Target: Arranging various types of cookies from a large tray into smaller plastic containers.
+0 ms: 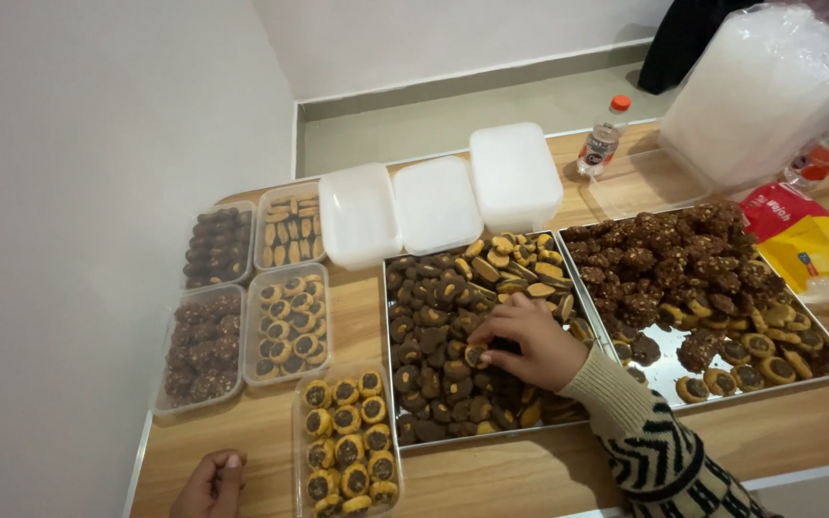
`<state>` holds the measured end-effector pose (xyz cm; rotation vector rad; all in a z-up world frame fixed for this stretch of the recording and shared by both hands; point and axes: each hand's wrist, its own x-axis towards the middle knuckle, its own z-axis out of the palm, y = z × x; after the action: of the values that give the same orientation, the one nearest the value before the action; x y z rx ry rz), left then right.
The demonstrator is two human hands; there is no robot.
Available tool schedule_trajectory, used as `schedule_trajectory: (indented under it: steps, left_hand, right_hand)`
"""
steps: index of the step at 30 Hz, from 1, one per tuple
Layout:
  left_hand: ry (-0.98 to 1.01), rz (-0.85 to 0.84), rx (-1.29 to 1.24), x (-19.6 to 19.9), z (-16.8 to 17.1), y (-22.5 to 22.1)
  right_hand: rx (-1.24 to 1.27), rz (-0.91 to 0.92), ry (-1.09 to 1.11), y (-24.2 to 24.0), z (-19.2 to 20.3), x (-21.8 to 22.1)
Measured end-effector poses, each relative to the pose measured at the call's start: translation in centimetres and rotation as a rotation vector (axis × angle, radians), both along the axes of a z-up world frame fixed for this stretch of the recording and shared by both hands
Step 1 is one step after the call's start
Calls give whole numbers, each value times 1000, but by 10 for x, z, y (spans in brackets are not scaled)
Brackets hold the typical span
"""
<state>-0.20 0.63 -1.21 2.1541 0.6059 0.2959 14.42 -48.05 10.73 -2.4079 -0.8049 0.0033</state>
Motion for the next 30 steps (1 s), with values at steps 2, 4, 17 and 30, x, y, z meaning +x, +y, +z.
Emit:
schedule_trajectory:
  steps: [2, 4, 17, 30]
  left_hand:
    - [-2, 7, 8, 0, 1, -2]
    - [-5, 14, 17, -2, 6, -7]
    - [-11, -25, -28, 3, -14, 10]
    - [7, 2, -59, 3, -6, 3]
  right_hand:
    - [3, 9, -20, -1, -4, 1]
    - [6, 19, -42, 0, -4, 2]
    - [-65, -613, -242, -46, -15, 31]
    - [-231, -518, -37, -35, -7, 29]
